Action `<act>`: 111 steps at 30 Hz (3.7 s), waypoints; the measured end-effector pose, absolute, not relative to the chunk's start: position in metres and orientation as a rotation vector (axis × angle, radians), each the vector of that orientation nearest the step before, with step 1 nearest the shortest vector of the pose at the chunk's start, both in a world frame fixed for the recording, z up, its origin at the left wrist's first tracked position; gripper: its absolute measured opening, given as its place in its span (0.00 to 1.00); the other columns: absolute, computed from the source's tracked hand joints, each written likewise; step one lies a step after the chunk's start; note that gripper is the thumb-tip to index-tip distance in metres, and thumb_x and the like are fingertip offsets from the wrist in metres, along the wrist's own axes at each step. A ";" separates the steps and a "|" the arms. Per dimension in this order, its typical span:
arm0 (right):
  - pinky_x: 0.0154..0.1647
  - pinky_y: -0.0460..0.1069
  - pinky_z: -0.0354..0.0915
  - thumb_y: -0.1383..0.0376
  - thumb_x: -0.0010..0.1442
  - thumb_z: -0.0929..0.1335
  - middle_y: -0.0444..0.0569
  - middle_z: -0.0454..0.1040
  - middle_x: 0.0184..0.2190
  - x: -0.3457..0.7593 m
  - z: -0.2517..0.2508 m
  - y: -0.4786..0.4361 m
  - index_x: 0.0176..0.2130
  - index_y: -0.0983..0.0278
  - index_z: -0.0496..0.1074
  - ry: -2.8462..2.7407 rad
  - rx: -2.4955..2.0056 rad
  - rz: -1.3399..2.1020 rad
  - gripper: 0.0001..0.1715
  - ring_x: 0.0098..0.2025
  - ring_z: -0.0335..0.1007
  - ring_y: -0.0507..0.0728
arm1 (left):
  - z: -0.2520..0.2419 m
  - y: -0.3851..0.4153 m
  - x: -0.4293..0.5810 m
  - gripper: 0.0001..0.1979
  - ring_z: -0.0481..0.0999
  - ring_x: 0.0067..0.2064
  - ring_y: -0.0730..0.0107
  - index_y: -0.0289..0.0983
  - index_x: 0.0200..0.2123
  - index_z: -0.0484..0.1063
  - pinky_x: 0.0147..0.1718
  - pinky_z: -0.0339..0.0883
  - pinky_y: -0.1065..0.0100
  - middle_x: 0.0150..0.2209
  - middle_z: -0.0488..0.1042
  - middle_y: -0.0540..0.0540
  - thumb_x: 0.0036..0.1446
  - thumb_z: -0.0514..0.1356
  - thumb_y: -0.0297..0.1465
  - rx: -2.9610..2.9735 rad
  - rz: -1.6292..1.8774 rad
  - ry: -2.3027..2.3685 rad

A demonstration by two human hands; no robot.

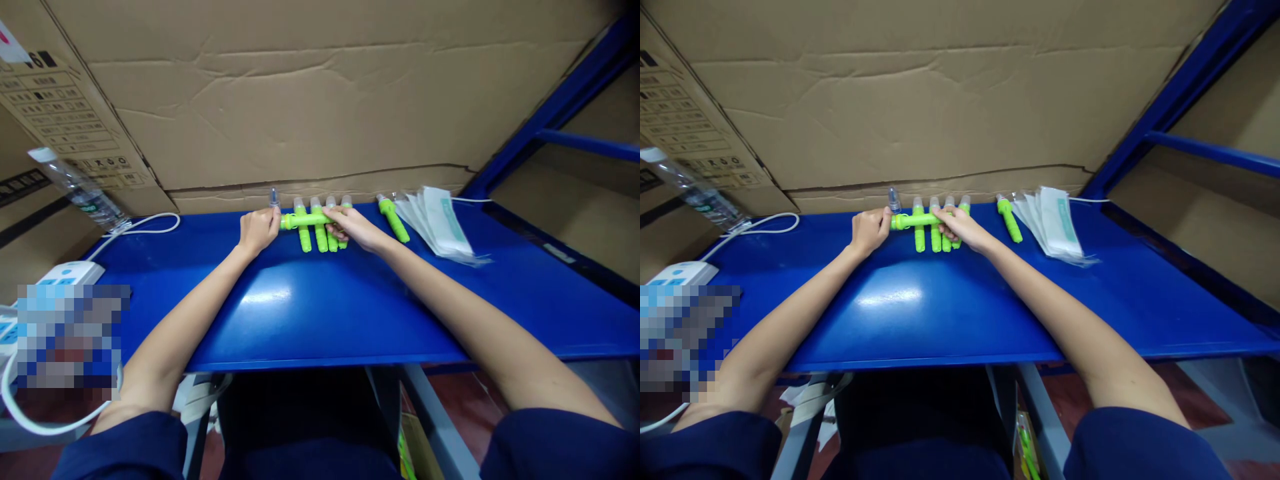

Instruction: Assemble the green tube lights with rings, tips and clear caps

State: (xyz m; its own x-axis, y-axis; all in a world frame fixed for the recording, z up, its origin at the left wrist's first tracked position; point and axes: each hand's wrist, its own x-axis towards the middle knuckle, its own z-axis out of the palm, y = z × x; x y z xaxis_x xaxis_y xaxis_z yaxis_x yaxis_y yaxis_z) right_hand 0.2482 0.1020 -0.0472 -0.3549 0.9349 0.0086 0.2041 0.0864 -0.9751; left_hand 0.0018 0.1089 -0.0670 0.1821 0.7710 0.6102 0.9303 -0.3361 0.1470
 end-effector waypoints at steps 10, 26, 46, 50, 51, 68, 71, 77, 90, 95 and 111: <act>0.23 0.47 0.56 0.53 0.65 0.70 0.41 0.64 0.23 0.268 -0.034 0.114 0.33 0.60 0.63 -1.476 -1.109 0.669 0.17 0.22 0.56 0.51 | -0.077 0.123 0.003 0.29 0.72 0.60 0.58 0.33 0.60 0.61 0.61 0.64 0.59 0.59 0.71 0.32 0.71 0.39 0.47 -2.558 -1.262 -1.314; 0.35 0.52 0.53 0.65 0.69 0.66 0.43 0.52 0.23 0.338 -0.018 0.133 0.27 0.55 0.50 -1.276 -1.064 0.084 0.22 0.33 0.55 0.59 | -0.084 0.124 -0.001 0.24 0.68 0.64 0.50 0.34 0.59 0.65 0.58 0.64 0.52 0.61 0.68 0.32 0.72 0.43 0.44 -2.494 -0.914 -1.559; 0.45 0.56 0.68 0.60 0.61 0.68 0.56 0.77 0.33 0.329 -0.022 0.134 0.39 0.64 0.74 -1.612 -1.719 -0.109 0.10 0.40 0.74 0.66 | -0.080 0.119 -0.002 0.17 0.70 0.62 0.52 0.35 0.55 0.68 0.58 0.63 0.52 0.59 0.70 0.36 0.71 0.48 0.37 -2.416 -0.701 -1.692; 0.42 0.54 0.70 0.62 0.65 0.65 0.55 0.75 0.24 0.330 -0.008 0.126 0.28 0.65 0.74 -1.915 -1.990 0.226 0.16 0.37 0.76 0.65 | -0.081 0.119 -0.002 0.17 0.70 0.61 0.53 0.36 0.55 0.69 0.58 0.63 0.52 0.59 0.70 0.37 0.71 0.49 0.37 -2.408 -0.679 -1.713; 0.39 0.53 0.71 0.62 0.66 0.65 0.55 0.75 0.23 0.329 -0.007 0.124 0.27 0.65 0.73 -1.995 -2.049 0.368 0.17 0.35 0.76 0.64 | -0.082 0.120 -0.003 0.17 0.70 0.61 0.53 0.36 0.54 0.69 0.58 0.63 0.52 0.59 0.71 0.37 0.70 0.49 0.37 -2.410 -0.678 -1.713; 0.26 0.48 0.68 0.50 0.73 0.62 0.59 0.79 0.35 0.299 -0.031 0.121 0.52 0.73 0.67 -2.005 -2.097 0.660 0.28 0.27 0.74 0.56 | -0.086 0.124 -0.006 0.15 0.71 0.60 0.52 0.37 0.51 0.72 0.57 0.62 0.51 0.58 0.71 0.38 0.70 0.50 0.36 -2.403 -0.679 -1.697; 0.28 0.49 0.68 0.50 0.67 0.70 0.59 0.79 0.37 0.297 -0.042 0.127 0.57 0.74 0.62 -2.029 -2.075 0.494 0.35 0.31 0.76 0.59 | -0.085 0.124 -0.006 0.16 0.71 0.60 0.52 0.37 0.51 0.72 0.57 0.63 0.51 0.58 0.71 0.38 0.70 0.50 0.36 -2.395 -0.662 -1.704; 0.36 0.49 0.69 0.50 0.63 0.73 0.57 0.79 0.43 0.298 -0.059 0.138 0.58 0.69 0.65 -2.108 -1.940 0.397 0.35 0.39 0.77 0.61 | -0.084 0.123 -0.005 0.16 0.71 0.60 0.52 0.37 0.52 0.71 0.58 0.63 0.50 0.58 0.71 0.37 0.69 0.50 0.36 -2.379 -0.636 -1.726; 0.49 0.50 0.68 0.57 0.67 0.71 0.59 0.77 0.50 0.279 -0.057 0.124 0.66 0.71 0.58 -2.178 -1.756 0.442 0.37 0.49 0.76 0.64 | -0.080 0.131 -0.003 0.22 0.67 0.64 0.47 0.37 0.60 0.67 0.60 0.61 0.46 0.63 0.66 0.34 0.68 0.49 0.38 -2.344 -0.571 -1.845; 0.51 0.49 0.67 0.54 0.71 0.66 0.58 0.79 0.45 0.287 -0.053 0.128 0.63 0.70 0.63 -2.106 -1.758 0.432 0.30 0.49 0.76 0.63 | -0.071 0.139 -0.003 0.20 0.67 0.63 0.47 0.38 0.57 0.70 0.59 0.62 0.45 0.63 0.65 0.35 0.65 0.50 0.31 -2.317 -0.636 -1.822; 0.60 0.67 0.58 0.70 0.65 0.58 0.73 0.64 0.59 0.341 -0.069 0.148 0.61 0.77 0.66 -1.782 -2.083 -0.088 0.28 0.63 0.58 0.75 | -0.067 0.154 -0.016 0.31 0.66 0.62 0.40 0.39 0.65 0.65 0.56 0.60 0.43 0.60 0.66 0.30 0.58 0.48 0.20 -2.198 -0.453 -1.844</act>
State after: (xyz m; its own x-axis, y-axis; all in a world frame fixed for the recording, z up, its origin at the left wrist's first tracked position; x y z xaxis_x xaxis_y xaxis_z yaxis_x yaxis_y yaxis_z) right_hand 0.3410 0.1478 -0.0686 0.1866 0.9358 0.2990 0.9606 -0.1101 -0.2550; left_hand -0.0159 0.1538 -0.0671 0.1575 0.9108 0.3817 0.9840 -0.1775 0.0174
